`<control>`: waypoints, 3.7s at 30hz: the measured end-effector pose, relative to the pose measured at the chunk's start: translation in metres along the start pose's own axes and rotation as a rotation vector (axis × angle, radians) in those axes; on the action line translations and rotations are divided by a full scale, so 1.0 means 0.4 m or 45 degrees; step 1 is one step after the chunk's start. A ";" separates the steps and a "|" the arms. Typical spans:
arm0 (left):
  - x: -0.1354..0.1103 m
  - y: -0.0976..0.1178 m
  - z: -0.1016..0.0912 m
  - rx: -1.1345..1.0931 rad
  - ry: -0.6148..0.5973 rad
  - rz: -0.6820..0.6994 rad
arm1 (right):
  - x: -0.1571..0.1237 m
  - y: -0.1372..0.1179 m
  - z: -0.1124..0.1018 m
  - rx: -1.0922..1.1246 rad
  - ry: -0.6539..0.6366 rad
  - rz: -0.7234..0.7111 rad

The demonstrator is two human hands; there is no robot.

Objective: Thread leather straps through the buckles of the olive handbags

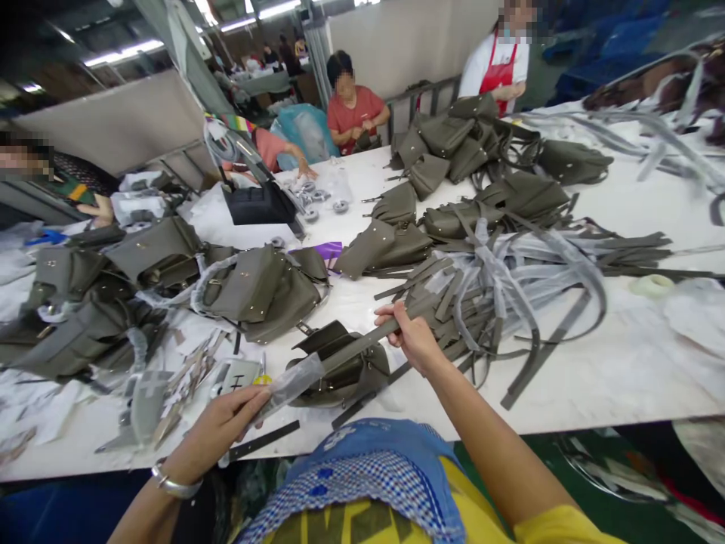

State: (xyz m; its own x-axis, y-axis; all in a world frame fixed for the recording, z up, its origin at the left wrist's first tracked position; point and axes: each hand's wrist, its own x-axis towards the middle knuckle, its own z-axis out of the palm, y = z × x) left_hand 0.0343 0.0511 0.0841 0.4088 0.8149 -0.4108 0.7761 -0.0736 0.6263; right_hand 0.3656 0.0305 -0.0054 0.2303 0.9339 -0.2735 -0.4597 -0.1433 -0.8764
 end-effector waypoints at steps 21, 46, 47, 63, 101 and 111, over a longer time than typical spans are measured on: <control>-0.001 0.022 0.006 -0.781 -0.055 0.044 | -0.017 0.039 0.202 0.249 -0.380 0.047; 0.138 -0.279 -0.021 -0.580 0.174 -0.097 | -0.142 0.037 0.151 -0.914 -0.697 0.236; 0.139 -0.251 -0.009 -0.456 0.219 0.059 | -0.148 0.032 0.158 -0.926 -0.684 0.239; 0.262 -0.165 0.038 -0.002 -0.277 0.805 | -0.204 -0.037 0.052 -0.982 -0.509 0.364; 0.210 -0.160 0.093 0.575 0.441 1.517 | -0.271 0.021 -0.136 -0.711 0.035 -0.117; 0.233 -0.094 0.163 0.403 0.065 1.167 | -0.210 0.034 0.016 -0.602 -0.016 0.023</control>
State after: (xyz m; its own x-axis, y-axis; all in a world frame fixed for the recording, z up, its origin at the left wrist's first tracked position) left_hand 0.0743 0.0924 -0.0210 0.9037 0.3878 0.1815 0.2631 -0.8374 0.4792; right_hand 0.3344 -0.0478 0.0081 0.2144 0.9333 -0.2881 -0.0223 -0.2902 -0.9567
